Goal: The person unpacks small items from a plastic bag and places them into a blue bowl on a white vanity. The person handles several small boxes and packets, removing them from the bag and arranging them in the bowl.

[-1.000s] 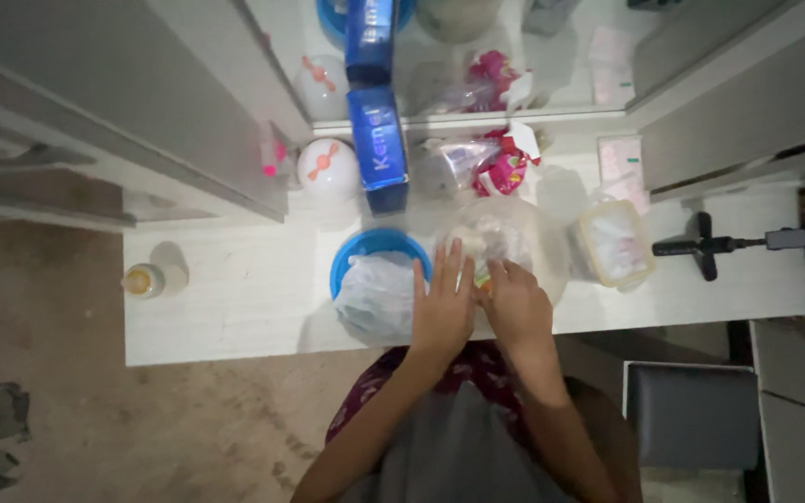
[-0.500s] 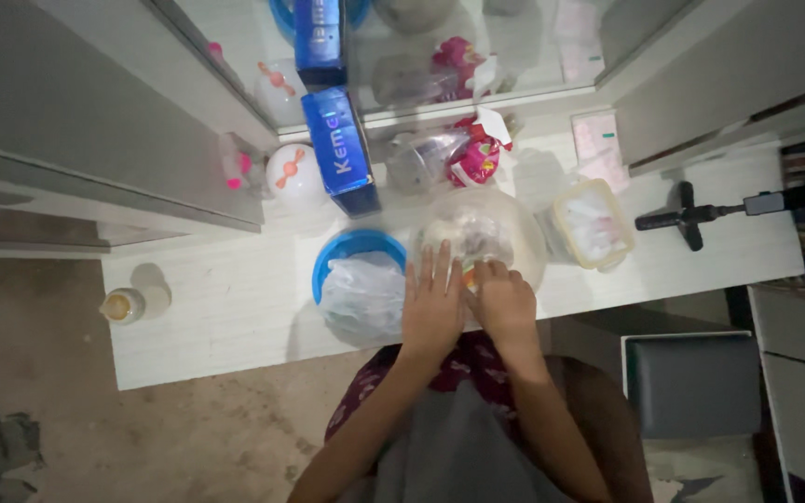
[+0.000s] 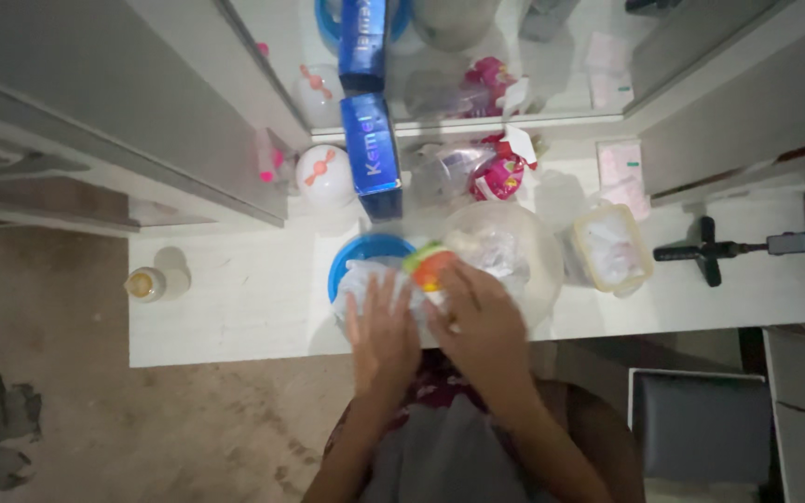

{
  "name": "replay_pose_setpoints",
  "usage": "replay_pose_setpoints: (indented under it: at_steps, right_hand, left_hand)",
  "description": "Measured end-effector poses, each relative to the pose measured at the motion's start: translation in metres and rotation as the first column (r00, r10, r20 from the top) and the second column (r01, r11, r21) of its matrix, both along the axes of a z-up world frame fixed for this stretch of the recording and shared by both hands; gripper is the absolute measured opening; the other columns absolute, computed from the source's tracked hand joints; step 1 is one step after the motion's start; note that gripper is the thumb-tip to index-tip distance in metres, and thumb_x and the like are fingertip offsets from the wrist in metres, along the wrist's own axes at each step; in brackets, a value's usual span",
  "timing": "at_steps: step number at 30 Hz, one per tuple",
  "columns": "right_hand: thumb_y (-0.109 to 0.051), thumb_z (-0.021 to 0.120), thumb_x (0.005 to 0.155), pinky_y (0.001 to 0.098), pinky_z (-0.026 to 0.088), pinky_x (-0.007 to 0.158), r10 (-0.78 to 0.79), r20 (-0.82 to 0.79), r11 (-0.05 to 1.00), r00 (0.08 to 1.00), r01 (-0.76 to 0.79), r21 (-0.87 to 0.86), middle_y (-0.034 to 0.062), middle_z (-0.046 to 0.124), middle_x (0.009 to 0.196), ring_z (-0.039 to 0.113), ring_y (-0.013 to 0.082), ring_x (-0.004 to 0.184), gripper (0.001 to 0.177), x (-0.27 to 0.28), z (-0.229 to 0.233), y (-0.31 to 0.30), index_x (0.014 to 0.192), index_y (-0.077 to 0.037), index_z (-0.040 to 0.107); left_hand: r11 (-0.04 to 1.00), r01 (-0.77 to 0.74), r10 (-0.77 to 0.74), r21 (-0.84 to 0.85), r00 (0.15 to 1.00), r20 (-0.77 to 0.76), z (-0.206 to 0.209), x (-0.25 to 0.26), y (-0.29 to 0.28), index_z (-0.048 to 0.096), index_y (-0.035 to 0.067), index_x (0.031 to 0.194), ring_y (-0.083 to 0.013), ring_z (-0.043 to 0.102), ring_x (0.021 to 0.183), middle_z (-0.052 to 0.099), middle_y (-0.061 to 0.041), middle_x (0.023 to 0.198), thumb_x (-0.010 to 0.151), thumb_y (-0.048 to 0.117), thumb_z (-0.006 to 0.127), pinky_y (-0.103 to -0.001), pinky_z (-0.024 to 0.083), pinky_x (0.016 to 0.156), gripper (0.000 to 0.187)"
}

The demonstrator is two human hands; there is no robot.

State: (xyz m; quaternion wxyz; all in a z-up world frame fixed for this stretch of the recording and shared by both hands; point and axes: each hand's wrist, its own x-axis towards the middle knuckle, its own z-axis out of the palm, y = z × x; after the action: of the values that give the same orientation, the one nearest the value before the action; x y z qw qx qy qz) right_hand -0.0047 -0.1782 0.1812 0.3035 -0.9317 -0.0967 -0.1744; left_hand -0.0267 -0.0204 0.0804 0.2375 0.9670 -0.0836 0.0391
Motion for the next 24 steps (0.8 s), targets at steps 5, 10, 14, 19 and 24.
replay_pose_setpoints:
  at_steps: [5,10,14,19,24]
  right_hand:
    - [-0.014,0.088,0.093,0.0326,0.066,0.083,0.173,-0.127,0.946,0.977,-0.129,0.297,0.0145,0.074,0.130,0.078,0.0229,0.095,0.039,0.019,-0.055,0.057,0.129,-0.004,0.075]
    - [-0.018,0.093,0.088,0.0426,0.062,0.093,0.202,0.073,0.974,0.977,-0.208,0.088,0.0126,0.070,0.121,0.073,0.0354,0.112,0.042,0.017,-0.130,0.094,0.122,-0.004,0.071]
    - [-0.017,0.089,0.087,0.0457,0.061,0.096,0.132,0.077,0.990,0.988,-0.135,0.034,0.0175,0.071,0.130,0.072,0.0391,0.117,0.041,0.010,-0.181,0.105,0.122,-0.005,0.070]
    - [-0.016,0.085,0.092,0.0528,0.058,0.101,0.123,-0.055,0.992,0.991,-0.123,0.016,0.0257,0.068,0.141,0.067,0.0475,0.123,0.047,0.010,-0.232,0.085,0.133,-0.001,0.068]
    - [-0.015,0.080,0.095,0.0543,0.057,0.105,0.137,-0.082,0.991,0.987,-0.136,0.017,0.0268,0.066,0.145,0.066,0.0494,0.127,0.048,0.015,-0.255,0.071,0.139,0.000,0.065]
  left_hand:
    - [0.976,-0.165,0.183,-0.142,0.975,0.122,-0.007,-0.006,0.050,0.058,0.002,0.159,-0.0425,0.042,0.166,0.051,-0.021,0.172,0.110,0.010,0.058,-0.066,0.024,0.137,0.050]
    - [0.966,-0.248,0.248,-0.078,0.969,-0.010,-0.047,-0.008,0.078,0.058,0.006,0.159,-0.0437,0.038,0.164,0.049,-0.020,0.173,0.106,0.012,0.060,-0.066,0.022,0.134,0.053]
    - [0.982,-0.184,0.182,-0.029,0.981,-0.071,-0.088,-0.012,0.082,0.053,0.013,0.167,-0.0415,0.038,0.163,0.047,-0.015,0.174,0.103,0.013,0.064,-0.066,0.020,0.133,0.064]
    - [0.995,-0.069,0.083,0.072,0.974,-0.211,-0.128,-0.017,0.069,0.049,0.015,0.166,-0.0359,0.038,0.164,0.046,-0.009,0.175,0.091,0.011,0.068,-0.067,0.018,0.133,0.077]
    - [0.994,-0.033,0.050,0.108,0.987,-0.154,-0.146,-0.019,0.061,0.051,0.017,0.168,-0.0343,0.043,0.162,0.052,-0.007,0.171,0.092,0.009,0.070,-0.068,0.020,0.132,0.079]
